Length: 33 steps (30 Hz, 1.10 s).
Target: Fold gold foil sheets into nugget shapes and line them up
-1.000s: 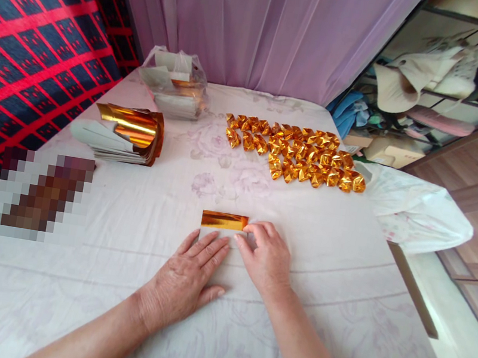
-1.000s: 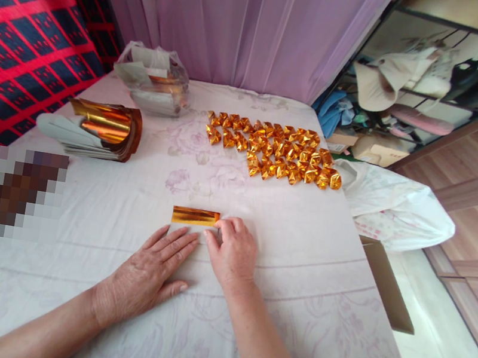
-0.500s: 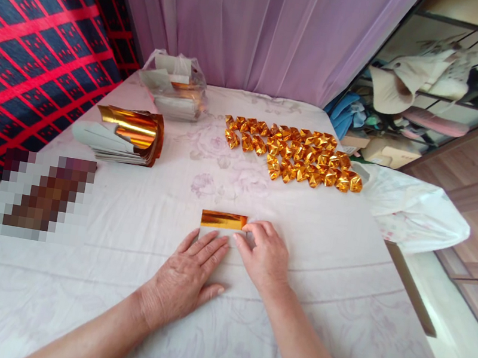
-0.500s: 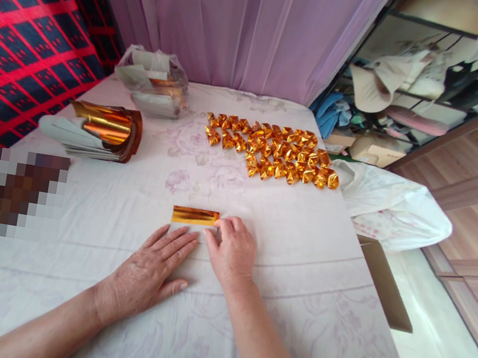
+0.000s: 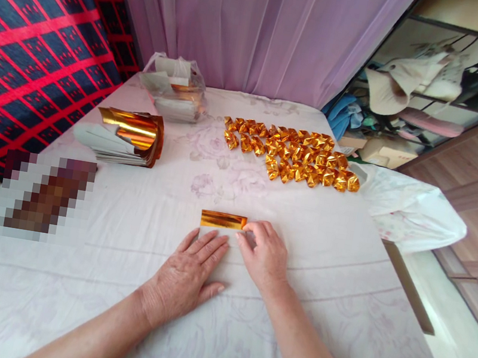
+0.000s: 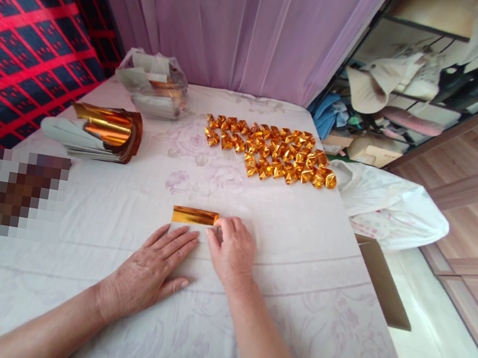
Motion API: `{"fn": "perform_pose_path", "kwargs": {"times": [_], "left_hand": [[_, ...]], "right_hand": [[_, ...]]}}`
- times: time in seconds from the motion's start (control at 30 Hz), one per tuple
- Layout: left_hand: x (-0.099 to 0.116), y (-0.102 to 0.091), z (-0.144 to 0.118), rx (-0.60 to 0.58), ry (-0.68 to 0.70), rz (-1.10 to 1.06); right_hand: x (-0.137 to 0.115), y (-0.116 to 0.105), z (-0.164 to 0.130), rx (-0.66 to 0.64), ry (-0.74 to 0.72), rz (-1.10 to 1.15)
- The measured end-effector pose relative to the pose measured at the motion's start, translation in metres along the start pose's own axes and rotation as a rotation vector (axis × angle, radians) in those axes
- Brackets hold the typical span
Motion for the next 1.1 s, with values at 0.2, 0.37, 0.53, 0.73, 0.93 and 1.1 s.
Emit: {"fn": "perform_pose_path", "kwargs": {"times": [0.2, 0.37, 0.53, 0.73, 0.93, 1.1], "left_hand": [[0.0, 0.0, 0.0, -0.002, -0.011, -0.01], [0.0, 0.002, 0.0, 0.015, -0.016, -0.027], [0.0, 0.003, 0.0, 0.016, -0.019, -0.025], [0.0, 0.001, 0.001, -0.01, -0.022, -0.022], [0.0, 0.003, 0.001, 0.019, -0.031, -0.044], [0.0, 0.004, 0.001, 0.023, -0.026, -0.026]], "right_hand": [[-0.004, -0.004, -0.002, 0.031, -0.075, 0.062], [-0.011, -0.004, -0.005, -0.037, -0.14, 0.036], [-0.012, -0.002, -0.005, -0.102, -0.121, 0.029], [-0.012, 0.001, -0.005, -0.104, -0.097, -0.007], [-0.013, 0.003, -0.005, -0.103, -0.089, -0.035], [-0.013, 0.003, -0.004, -0.106, -0.062, -0.022]]}}
Point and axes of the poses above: each hand's wrist, its own z-axis towards the middle knuckle, its own y-axis out of the palm, x = y × z, the point moved 3 cm from there along z, towards the middle knuckle, and after that the axes turned 11 degrees about z, right-handed, at the moved point
